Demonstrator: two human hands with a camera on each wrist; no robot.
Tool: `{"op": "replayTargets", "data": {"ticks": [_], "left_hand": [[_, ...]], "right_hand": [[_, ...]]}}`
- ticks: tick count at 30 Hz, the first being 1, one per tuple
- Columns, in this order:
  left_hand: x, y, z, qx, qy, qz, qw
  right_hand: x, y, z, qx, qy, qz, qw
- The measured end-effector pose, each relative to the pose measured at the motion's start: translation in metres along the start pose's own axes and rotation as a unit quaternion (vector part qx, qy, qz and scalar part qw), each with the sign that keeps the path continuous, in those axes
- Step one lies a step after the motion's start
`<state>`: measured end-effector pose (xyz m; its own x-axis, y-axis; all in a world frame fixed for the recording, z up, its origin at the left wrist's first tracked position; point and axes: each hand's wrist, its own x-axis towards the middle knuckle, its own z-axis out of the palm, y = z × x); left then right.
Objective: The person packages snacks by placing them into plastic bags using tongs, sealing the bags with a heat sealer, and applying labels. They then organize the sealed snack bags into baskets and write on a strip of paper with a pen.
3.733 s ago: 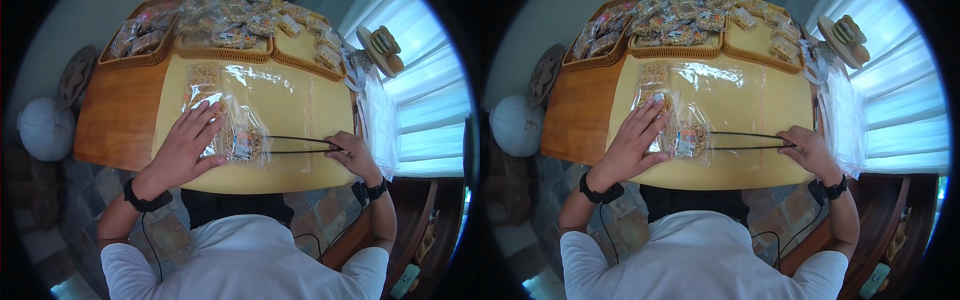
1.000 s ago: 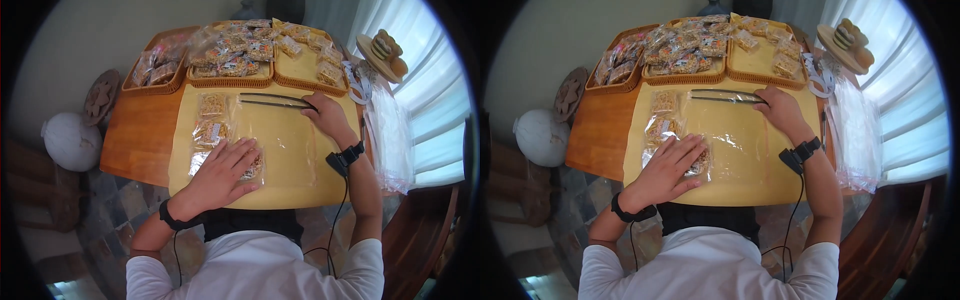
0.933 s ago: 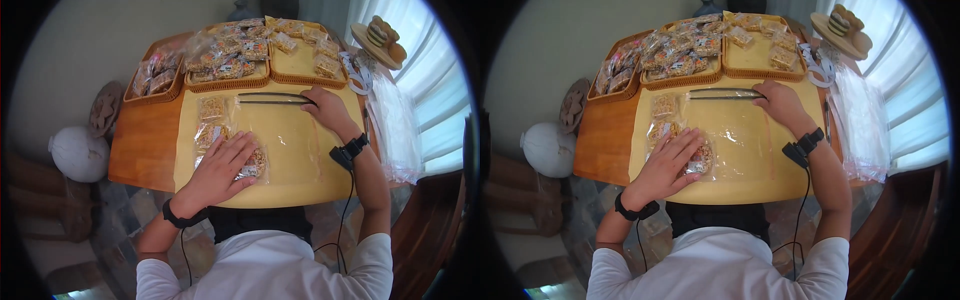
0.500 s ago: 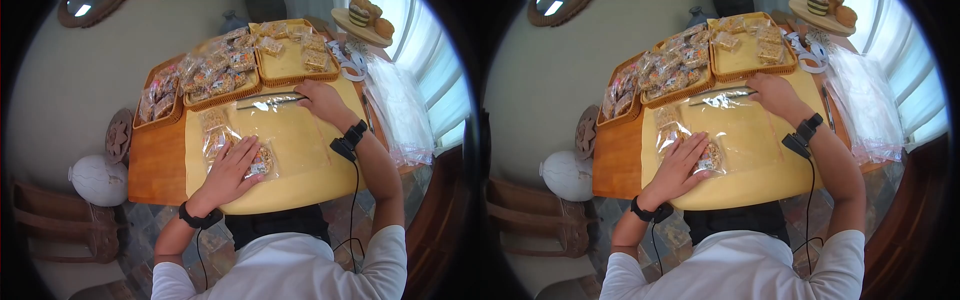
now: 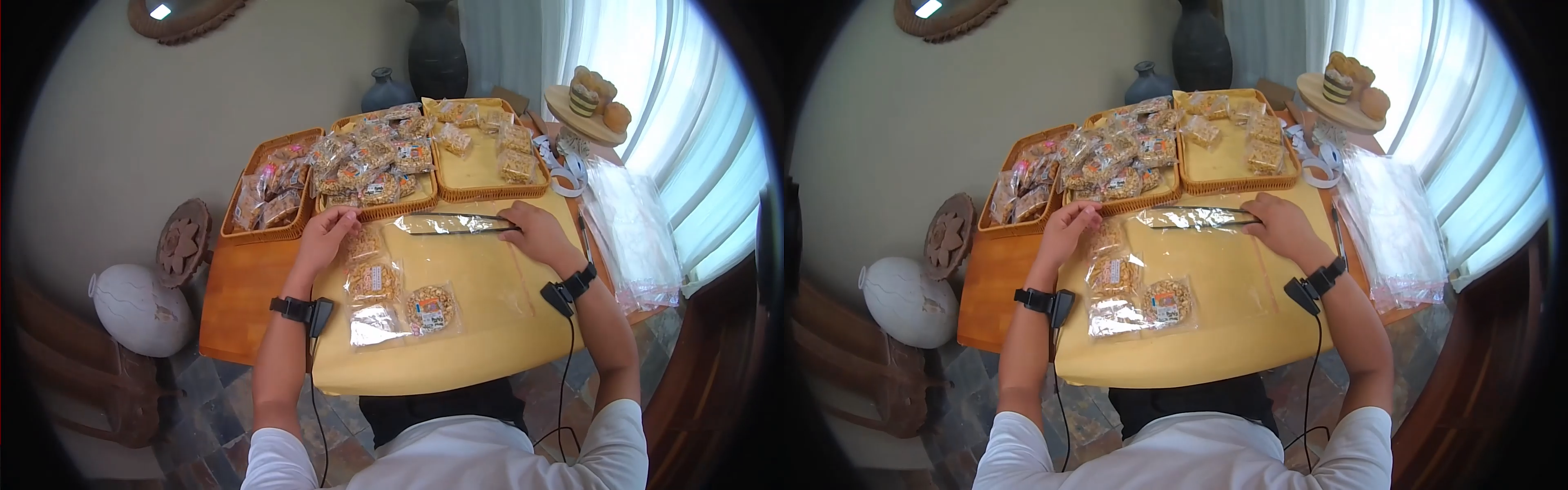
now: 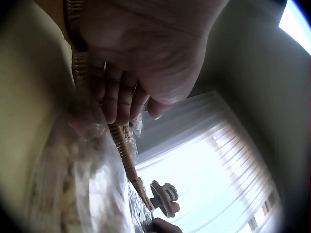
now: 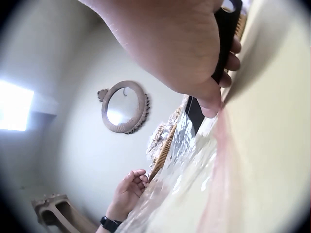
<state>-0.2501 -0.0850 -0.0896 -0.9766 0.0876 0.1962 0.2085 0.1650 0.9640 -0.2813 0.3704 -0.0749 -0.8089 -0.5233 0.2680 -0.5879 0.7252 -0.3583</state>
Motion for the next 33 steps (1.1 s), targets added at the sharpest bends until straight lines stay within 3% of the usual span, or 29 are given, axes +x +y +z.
{"op": "replayTargets", "data": {"ticks": [3, 7, 9, 11, 12, 14, 15, 17, 19, 20, 23, 26, 28, 33], "left_hand": [[-0.009, -0.003, 0.001, 0.017, 0.026, -0.043, 0.999], [-0.006, -0.012, -0.002, -0.034, 0.017, -0.014, 0.999], [-0.012, -0.005, 0.000, 0.039, 0.024, -0.023, 0.999], [-0.014, 0.003, 0.001, 0.038, 0.024, -0.016, 0.999], [-0.015, 0.006, 0.002, 0.050, 0.013, -0.012, 0.999], [-0.016, 0.009, 0.002, 0.051, 0.018, -0.002, 0.999], [-0.016, 0.010, 0.002, 0.065, 0.013, 0.005, 0.998], [-0.016, 0.009, 0.001, 0.073, 0.018, 0.016, 0.997], [-0.017, 0.009, 0.001, 0.085, 0.017, 0.025, 0.996], [-0.017, 0.006, 0.002, 0.082, 0.014, 0.031, 0.996], [-0.019, 0.006, 0.003, 0.081, 0.013, 0.043, 0.996], [-0.021, 0.010, 0.002, 0.091, 0.016, 0.053, 0.994], [-0.021, 0.008, 0.001, 0.096, 0.021, 0.060, 0.993], [-0.018, -0.001, 0.000, 0.133, 0.012, 0.089, 0.987]], "right_hand": [[-0.018, -0.005, -0.017, -0.030, -0.027, 0.012, 0.999], [-0.048, -0.010, -0.072, -0.039, -0.088, 0.064, 0.993], [-0.061, -0.003, -0.103, -0.037, -0.134, 0.088, 0.986], [-0.071, 0.012, -0.139, 0.012, -0.217, 0.205, 0.954], [-0.076, 0.023, -0.152, -0.001, -0.222, 0.203, 0.954], [-0.075, 0.041, -0.167, 0.171, -0.184, 0.315, 0.915], [-0.072, 0.043, -0.165, 0.219, -0.149, 0.325, 0.908], [-0.049, -0.001, -0.145, 0.331, -0.095, 0.305, 0.888], [-0.026, -0.012, -0.113, 0.496, -0.112, 0.235, 0.828], [-0.011, -0.032, -0.099, 0.520, -0.119, 0.246, 0.809], [0.027, -0.065, -0.057, 0.567, -0.170, 0.237, 0.770], [0.058, -0.092, -0.034, 0.546, -0.186, 0.235, 0.783], [0.073, -0.095, -0.024, 0.566, -0.205, 0.246, 0.760], [0.093, -0.103, -0.010, 0.557, -0.190, 0.239, 0.772]]}}
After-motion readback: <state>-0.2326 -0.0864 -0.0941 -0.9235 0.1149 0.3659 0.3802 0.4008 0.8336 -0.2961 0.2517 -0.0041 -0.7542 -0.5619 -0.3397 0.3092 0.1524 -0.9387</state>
